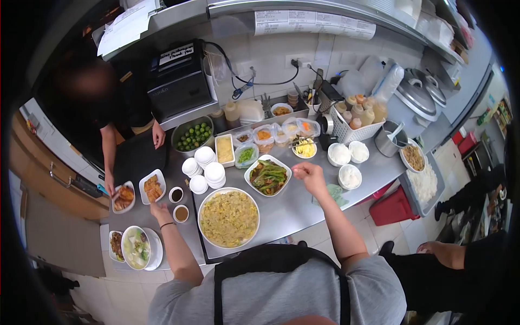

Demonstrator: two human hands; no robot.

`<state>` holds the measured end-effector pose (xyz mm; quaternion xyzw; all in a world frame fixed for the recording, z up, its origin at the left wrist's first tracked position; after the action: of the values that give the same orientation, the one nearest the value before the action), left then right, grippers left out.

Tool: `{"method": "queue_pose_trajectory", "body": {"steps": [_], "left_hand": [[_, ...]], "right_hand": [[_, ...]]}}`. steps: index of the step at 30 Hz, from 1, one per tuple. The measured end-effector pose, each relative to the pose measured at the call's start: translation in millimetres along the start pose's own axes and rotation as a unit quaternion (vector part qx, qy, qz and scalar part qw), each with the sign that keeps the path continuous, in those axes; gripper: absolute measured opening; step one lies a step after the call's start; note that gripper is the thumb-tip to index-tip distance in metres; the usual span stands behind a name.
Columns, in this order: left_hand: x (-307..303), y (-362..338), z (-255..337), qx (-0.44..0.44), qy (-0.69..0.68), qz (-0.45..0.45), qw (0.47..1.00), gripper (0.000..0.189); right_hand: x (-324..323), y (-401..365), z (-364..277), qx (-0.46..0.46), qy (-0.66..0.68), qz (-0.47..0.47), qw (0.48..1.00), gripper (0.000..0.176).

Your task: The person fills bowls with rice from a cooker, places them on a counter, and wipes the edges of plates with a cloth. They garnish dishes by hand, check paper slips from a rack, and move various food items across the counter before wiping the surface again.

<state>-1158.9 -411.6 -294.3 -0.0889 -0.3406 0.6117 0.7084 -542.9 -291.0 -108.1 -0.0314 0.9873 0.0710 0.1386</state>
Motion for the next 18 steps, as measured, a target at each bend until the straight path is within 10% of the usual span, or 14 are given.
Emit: {"method": "queue_pose_trajectory", "body": {"steps": [11,16,18], "left_hand": [[127,-277,44,0.435,0.042,-0.195,0.878,0.024],[210,-441,20,0.552,0.069,-0.343,0.757,0.012],[241,-497,3,0.619,0.147,-0.387,0.668,0.005]], "right_hand": [[-74,31,-14,-0.157,-0.039,0.001,0.987,0.017],[-84,35,8,-0.028,-0.005,-0.1,0.995,0.007],[-89,38,-5,-0.123,-0.009,-0.079,0.989,0.006]]}}
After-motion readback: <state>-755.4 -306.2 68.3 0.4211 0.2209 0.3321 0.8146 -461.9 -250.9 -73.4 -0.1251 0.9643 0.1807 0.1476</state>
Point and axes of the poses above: each hand's wrist, its own y-axis towards the middle knuckle, its own x-axis out of the palm, z = x × y, the point moved 8 cm from there along y, towards the middle knuckle, and after that the axes turned 2 degrees about -y, right-handed, at the moved point
